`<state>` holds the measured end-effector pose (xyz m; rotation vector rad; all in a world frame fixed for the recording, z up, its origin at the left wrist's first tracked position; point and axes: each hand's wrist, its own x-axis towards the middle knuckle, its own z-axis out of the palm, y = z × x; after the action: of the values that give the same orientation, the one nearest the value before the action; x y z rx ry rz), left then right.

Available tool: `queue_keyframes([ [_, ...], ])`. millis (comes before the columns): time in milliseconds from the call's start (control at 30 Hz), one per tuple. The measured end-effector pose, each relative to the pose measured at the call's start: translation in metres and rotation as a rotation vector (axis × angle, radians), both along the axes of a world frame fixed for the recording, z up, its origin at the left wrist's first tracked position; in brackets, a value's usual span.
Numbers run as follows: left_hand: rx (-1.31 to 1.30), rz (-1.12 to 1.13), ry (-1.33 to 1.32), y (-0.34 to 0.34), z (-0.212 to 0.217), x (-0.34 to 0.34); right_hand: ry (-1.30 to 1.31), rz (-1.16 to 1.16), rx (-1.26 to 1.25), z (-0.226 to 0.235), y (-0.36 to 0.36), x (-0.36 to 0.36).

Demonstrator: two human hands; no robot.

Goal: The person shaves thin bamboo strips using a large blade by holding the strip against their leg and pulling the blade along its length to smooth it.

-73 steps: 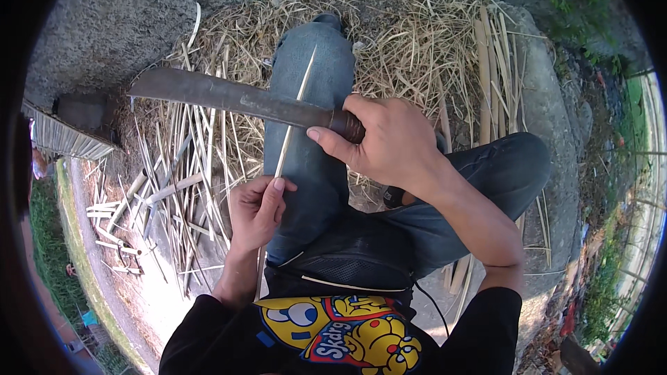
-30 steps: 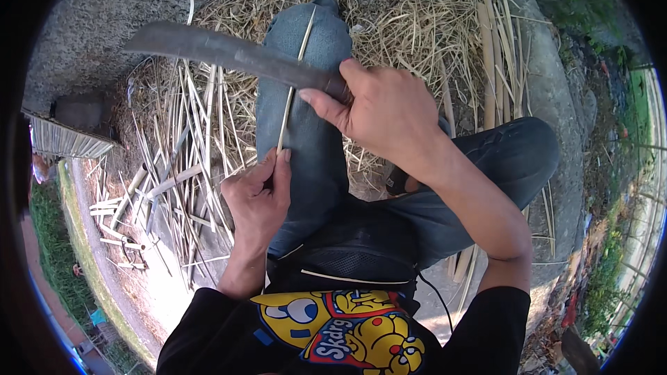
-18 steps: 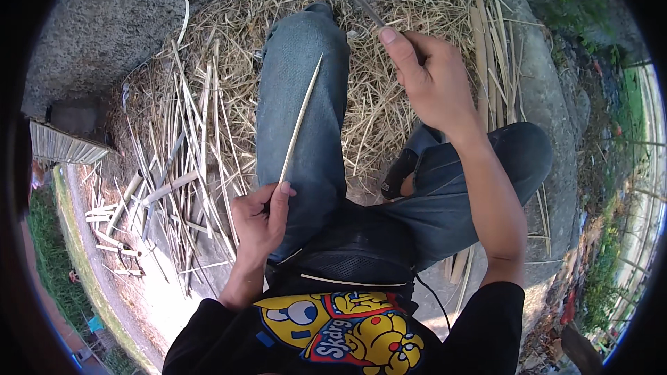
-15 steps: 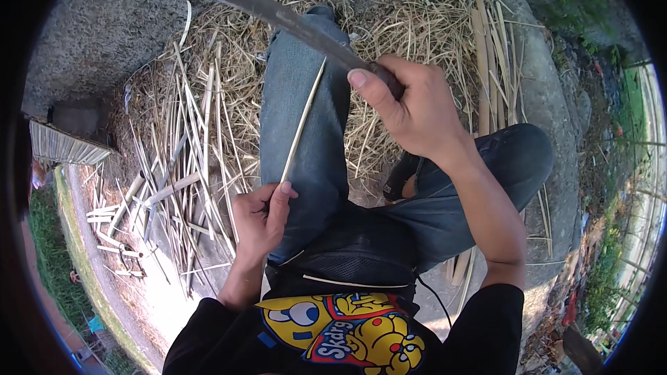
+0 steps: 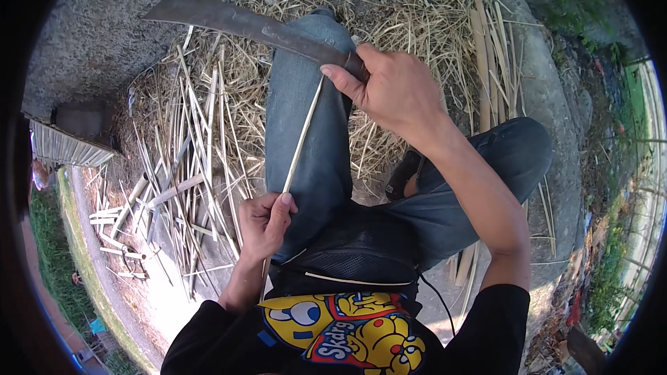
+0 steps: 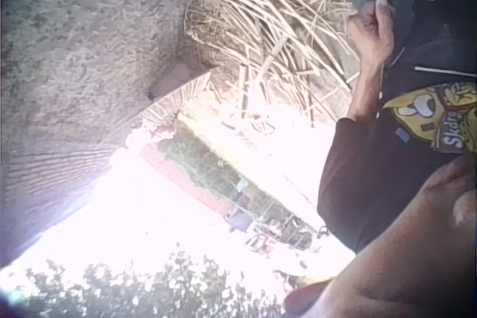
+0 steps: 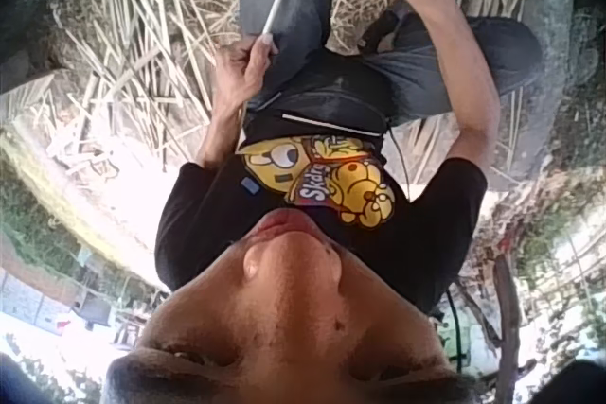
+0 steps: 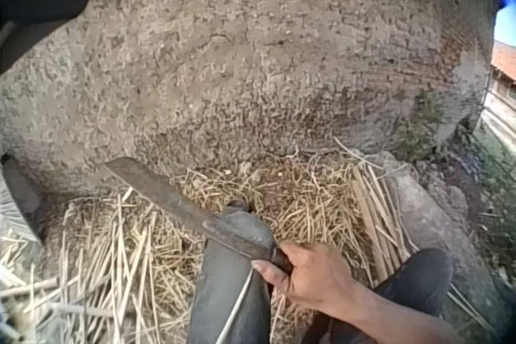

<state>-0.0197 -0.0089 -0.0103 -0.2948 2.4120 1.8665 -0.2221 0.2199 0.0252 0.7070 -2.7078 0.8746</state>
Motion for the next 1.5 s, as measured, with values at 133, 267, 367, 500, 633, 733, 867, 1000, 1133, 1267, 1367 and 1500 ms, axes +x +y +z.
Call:
queue_keyframes([
  [133,0.026,0.029,0.049,-0.004,-0.007,0.011,-0.175,-0.054,-0.149,0.000,0.011,-0.010],
  [267,0.000,0.064,0.052,-0.002,0.005,-0.009,-0.204,0.062,-0.264,0.020,0.006,0.020],
  [367,-0.021,0.037,0.033,0.001,0.008,-0.021,-0.201,0.114,-0.178,0.018,0.001,0.037],
  [500,0.010,0.029,-0.015,0.001,0.008,-0.027,-0.032,0.117,0.067,0.003,-0.009,0.041],
  [633,-0.008,0.031,-0.022,0.004,0.009,-0.023,-0.046,0.085,0.061,-0.004,-0.009,0.037],
  [733,-0.049,0.020,0.024,0.006,0.008,-0.021,0.027,0.068,0.019,-0.008,-0.006,0.023],
  [867,-0.116,-0.021,0.045,0.000,-0.009,0.000,0.015,0.001,-0.021,0.004,0.002,0.005],
  [1000,-0.108,0.093,0.037,-0.004,-0.008,0.003,-0.176,0.034,-0.114,0.009,0.006,0.005],
  [1133,-0.253,0.096,0.159,0.004,-0.001,-0.016,-0.291,0.043,-0.322,0.007,0.010,0.006],
  [1267,-0.252,0.107,0.153,0.006,0.004,-0.021,-0.328,0.048,-0.383,0.016,0.010,0.013],
  [1367,-0.245,0.122,0.150,0.008,0.006,-0.022,-0.343,0.059,-0.286,0.020,0.005,0.023],
  [1500,-0.267,0.122,0.136,0.009,0.005,-0.023,-0.202,0.115,-0.085,0.009,-0.008,0.042],
])
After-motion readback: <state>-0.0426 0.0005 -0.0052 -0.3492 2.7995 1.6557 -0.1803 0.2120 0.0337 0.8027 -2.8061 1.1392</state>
